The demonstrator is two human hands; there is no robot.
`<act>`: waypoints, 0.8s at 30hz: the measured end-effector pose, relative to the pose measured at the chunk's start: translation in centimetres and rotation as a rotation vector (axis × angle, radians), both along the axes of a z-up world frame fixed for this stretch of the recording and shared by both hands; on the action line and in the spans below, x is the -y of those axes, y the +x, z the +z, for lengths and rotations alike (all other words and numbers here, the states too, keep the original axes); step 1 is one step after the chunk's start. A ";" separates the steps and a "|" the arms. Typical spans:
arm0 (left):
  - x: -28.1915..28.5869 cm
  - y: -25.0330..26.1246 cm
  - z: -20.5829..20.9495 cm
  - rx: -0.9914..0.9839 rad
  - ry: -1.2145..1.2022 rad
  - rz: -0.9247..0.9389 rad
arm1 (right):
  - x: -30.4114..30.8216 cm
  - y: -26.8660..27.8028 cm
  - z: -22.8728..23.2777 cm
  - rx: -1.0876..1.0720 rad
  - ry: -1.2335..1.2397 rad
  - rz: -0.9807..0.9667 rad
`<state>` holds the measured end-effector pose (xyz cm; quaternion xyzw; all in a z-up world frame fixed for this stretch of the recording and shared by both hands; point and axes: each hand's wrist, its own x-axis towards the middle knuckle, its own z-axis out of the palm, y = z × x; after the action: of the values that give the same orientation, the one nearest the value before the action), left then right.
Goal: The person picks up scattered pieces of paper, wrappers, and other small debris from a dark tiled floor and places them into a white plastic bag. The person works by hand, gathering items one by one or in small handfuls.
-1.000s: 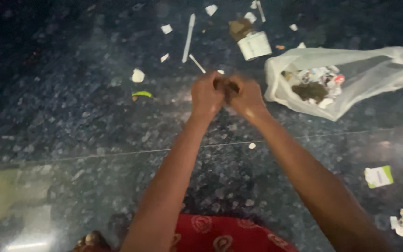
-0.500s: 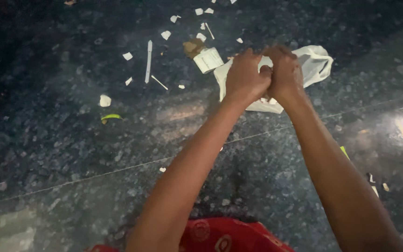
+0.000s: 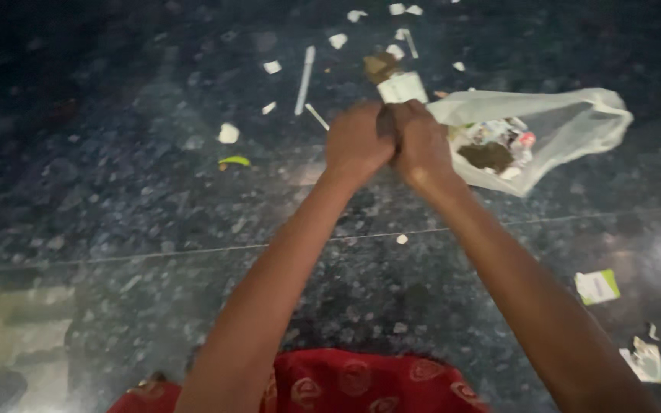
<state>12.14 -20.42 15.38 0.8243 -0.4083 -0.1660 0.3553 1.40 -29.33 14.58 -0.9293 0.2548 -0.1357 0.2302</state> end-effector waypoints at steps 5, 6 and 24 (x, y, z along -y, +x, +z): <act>-7.7 4.2 -2.3 0.042 0.379 0.056 | -6.6 3.5 -4.7 -0.305 0.120 0.178; -9.3 4.9 -3.0 0.049 0.458 0.075 | -8.2 4.1 -5.7 -0.342 0.142 0.228; -17.8 6.6 -11.8 -0.058 0.822 -0.183 | -17.2 3.6 -13.8 -0.759 0.384 0.555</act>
<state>18.74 -2.61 3.53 0.8528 -0.3695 -0.3689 -0.0078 5.01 -12.08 0.77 -0.8869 0.0844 0.3269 0.3153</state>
